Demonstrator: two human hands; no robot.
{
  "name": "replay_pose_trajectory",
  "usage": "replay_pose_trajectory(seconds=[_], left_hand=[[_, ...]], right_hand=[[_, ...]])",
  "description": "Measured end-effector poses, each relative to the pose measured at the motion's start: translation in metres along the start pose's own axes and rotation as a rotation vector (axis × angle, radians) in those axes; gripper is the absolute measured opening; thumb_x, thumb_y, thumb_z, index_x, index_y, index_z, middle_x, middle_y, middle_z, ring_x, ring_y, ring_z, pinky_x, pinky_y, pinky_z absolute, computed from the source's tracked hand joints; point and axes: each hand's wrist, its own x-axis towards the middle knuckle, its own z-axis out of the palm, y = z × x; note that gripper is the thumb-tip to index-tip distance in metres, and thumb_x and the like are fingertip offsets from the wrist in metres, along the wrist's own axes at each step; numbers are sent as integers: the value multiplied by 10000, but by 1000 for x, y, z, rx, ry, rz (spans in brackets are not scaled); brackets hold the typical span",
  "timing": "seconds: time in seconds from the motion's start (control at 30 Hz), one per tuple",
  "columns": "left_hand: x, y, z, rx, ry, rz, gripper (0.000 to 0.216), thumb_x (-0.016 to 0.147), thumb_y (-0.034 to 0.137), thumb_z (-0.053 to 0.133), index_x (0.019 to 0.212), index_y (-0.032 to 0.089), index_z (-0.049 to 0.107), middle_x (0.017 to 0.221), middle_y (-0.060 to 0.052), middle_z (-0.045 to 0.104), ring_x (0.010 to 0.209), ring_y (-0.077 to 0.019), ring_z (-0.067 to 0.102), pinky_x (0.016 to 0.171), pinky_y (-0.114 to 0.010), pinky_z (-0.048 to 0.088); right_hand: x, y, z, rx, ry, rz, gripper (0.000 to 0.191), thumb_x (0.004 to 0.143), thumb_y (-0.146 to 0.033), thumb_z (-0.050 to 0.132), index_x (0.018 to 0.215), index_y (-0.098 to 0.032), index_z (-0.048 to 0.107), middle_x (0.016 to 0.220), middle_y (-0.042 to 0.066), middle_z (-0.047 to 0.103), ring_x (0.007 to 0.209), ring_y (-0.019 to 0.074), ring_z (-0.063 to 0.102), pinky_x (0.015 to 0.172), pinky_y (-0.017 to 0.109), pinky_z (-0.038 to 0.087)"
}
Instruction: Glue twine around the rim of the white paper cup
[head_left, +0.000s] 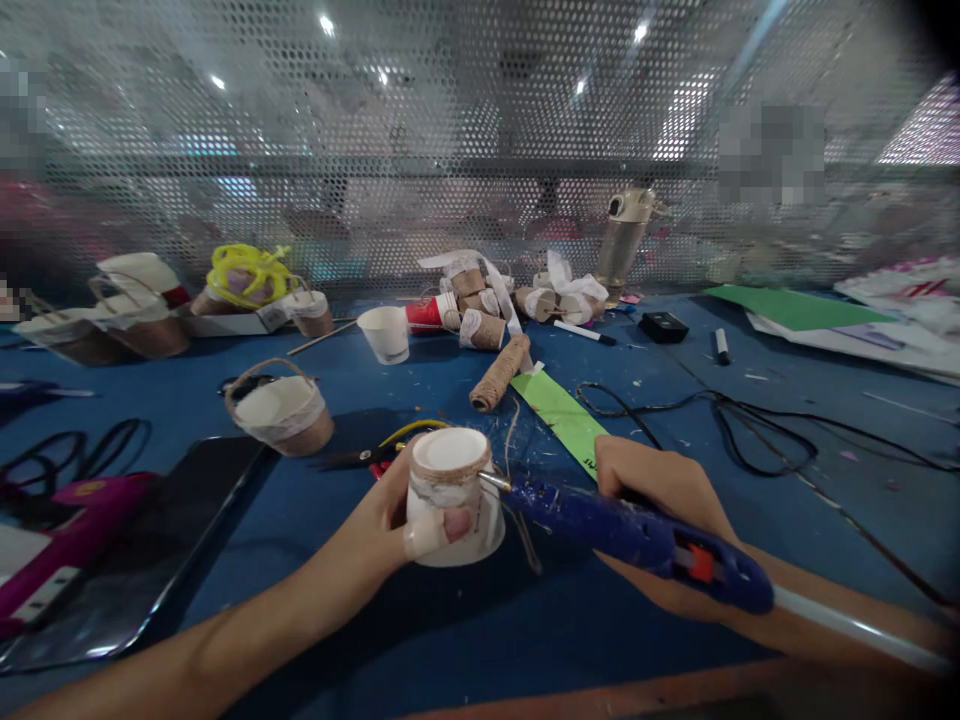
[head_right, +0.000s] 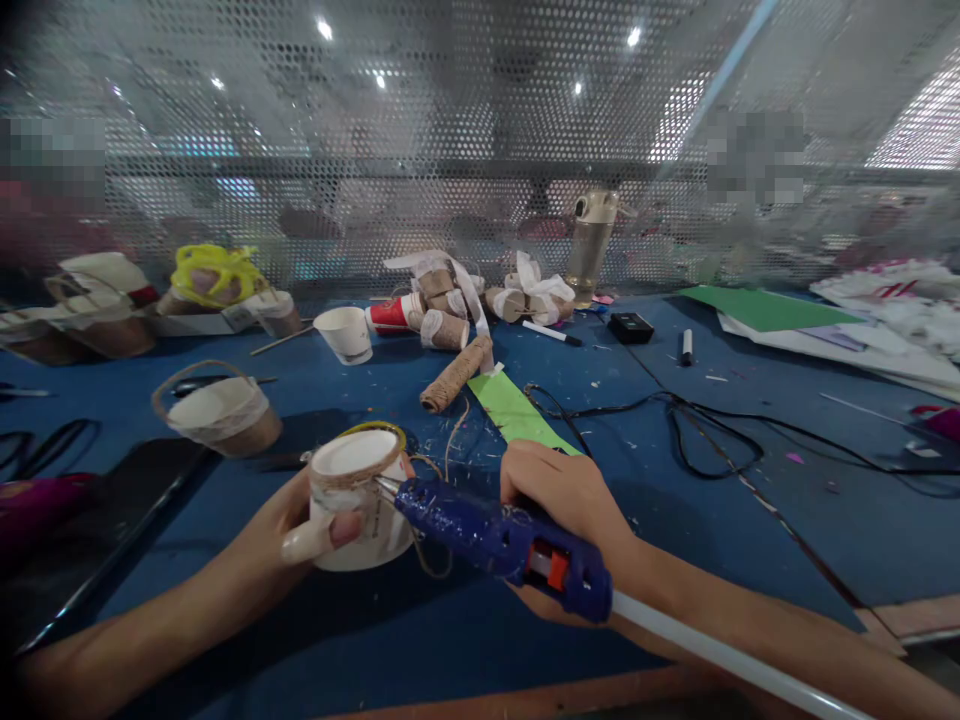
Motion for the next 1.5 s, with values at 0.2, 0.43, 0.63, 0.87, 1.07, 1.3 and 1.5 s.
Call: replay_pose_trajectory(seconds=[0.2,0.43,0.63,0.87,1.07,1.3,1.5], left_hand=[[-2,3,-1,-47,-15,14,439,695,358,783,1087,226,636,1004,-53,718,914,-251,629,810,-331,494],[-2,8,2,-141,-66,20,532,655,360,804,1142,211,648,974,-64,740,867,-248,658,752,-309,505],[0,8,10,-117,14,16,491,667,370,797,1108,211,650,1003,-57,738,933,-266,648,808,-335,489],[6,5,17,-45,-15,33,448,721,299,780,1124,218,604,1097,-64,703,1002,-261,626,884,-352,456],[7,1,18,-15,-30,46,446,722,306,783,1114,240,581,1078,-37,677,1013,-243,605,907,-351,440],[6,3,13,75,-21,23,468,735,337,770,1148,263,564,1140,-39,668,1105,-275,577,922,-345,446],[4,4,12,71,-48,4,512,748,364,752,1207,267,545,1166,-44,660,1118,-276,566,941,-343,437]], right_hand=[[3,0,-2,0,1,75,291,691,-111,598,646,-205,326,597,-55,384,518,86,340,498,244,246],[3,8,-3,174,-26,210,273,711,-95,586,625,-210,354,600,-49,419,524,100,374,486,251,269],[6,1,7,383,33,174,155,810,-165,621,713,-204,506,706,-17,561,615,120,525,584,265,428],[-1,-7,24,597,31,246,327,707,-218,803,942,-222,575,928,29,659,748,171,661,650,291,553],[2,-12,23,476,93,310,160,799,-159,696,926,-218,621,867,7,679,725,137,649,646,257,532],[5,-11,15,435,119,317,126,800,-193,714,897,-219,637,814,-9,671,704,124,632,613,234,521],[10,-15,10,423,158,298,115,789,-170,727,800,-215,622,800,-37,650,696,89,616,656,208,501]])
